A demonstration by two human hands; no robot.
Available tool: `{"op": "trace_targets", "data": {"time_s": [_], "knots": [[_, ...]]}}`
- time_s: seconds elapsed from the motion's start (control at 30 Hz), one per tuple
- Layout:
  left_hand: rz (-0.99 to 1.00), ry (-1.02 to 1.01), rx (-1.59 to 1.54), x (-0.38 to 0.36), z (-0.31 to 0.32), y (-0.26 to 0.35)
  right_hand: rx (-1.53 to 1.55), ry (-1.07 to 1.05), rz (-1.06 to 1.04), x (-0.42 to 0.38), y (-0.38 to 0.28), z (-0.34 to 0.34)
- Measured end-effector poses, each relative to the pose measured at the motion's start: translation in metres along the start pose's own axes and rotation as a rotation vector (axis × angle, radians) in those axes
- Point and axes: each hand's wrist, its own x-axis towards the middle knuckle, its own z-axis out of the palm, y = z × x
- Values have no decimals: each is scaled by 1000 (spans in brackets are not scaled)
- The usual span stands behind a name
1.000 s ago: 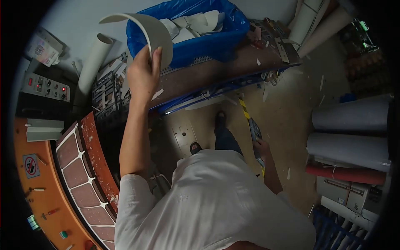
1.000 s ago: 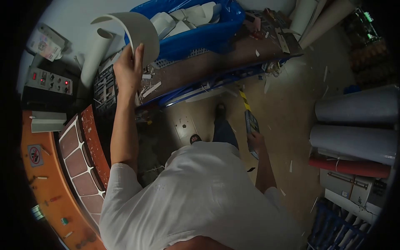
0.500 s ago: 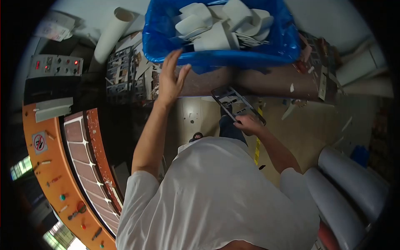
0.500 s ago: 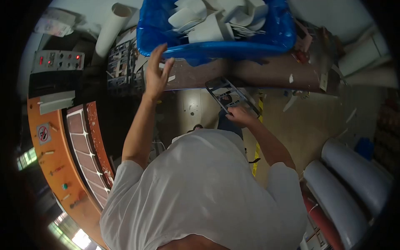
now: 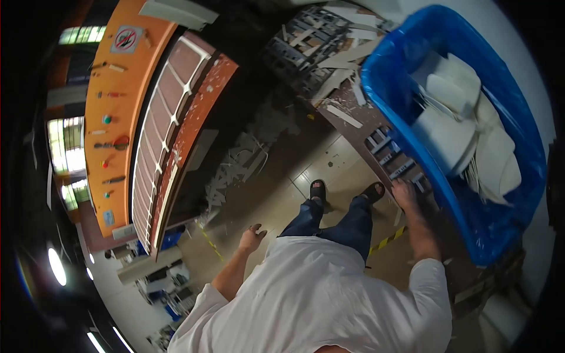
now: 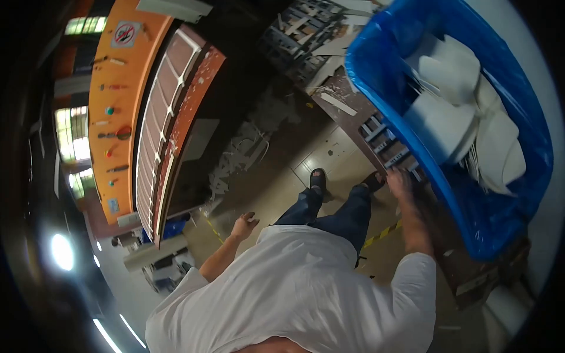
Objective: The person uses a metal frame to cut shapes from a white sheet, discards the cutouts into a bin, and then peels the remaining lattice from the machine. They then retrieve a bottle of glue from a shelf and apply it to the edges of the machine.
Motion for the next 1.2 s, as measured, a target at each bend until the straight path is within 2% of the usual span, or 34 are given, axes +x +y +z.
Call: {"op": "trace_targets", "data": {"time_s": [0.07,0.13,0.2,0.3,0.4,0.5,0.6,0.63,0.7,0.8,0.83,0.9,0.97,1.03,1.1,1.2], "knots": [[-38,-53,-97,-8,18,-4,-39,94,108,-1,11,6],[-38,-92,-196,-15,26,12,-175,50,97,0,12,-2],[29,-107,-265,-13,30,28,-312,25,304,12,24,24],[208,-109,-297,-3,12,46,-194,-21,564,18,9,12],[356,53,-331,3,-34,59,169,145,640,26,-43,-14],[450,255,-398,20,-75,48,301,298,537,49,-97,-3],[675,522,-441,35,-123,26,486,488,433,74,-181,-23],[694,554,-464,38,-140,18,554,529,370,89,-202,-32],[769,661,-493,44,-179,0,590,590,302,101,-279,-94],[876,899,-544,58,-234,-35,630,661,127,159,-322,-141],[868,1007,-546,61,-253,-47,608,703,73,174,-342,-166],[803,1159,-534,77,-281,-75,700,630,-11,205,-375,-220],[733,1290,-471,100,-308,-103,726,690,-55,231,-419,-272],[639,1300,-500,112,-331,-120,671,705,-141,265,-450,-315],[554,1347,-451,136,-344,-138,392,764,-154,307,-468,-346],[498,1307,-384,152,-357,-146,193,750,-49,376,-475,-369]]}}
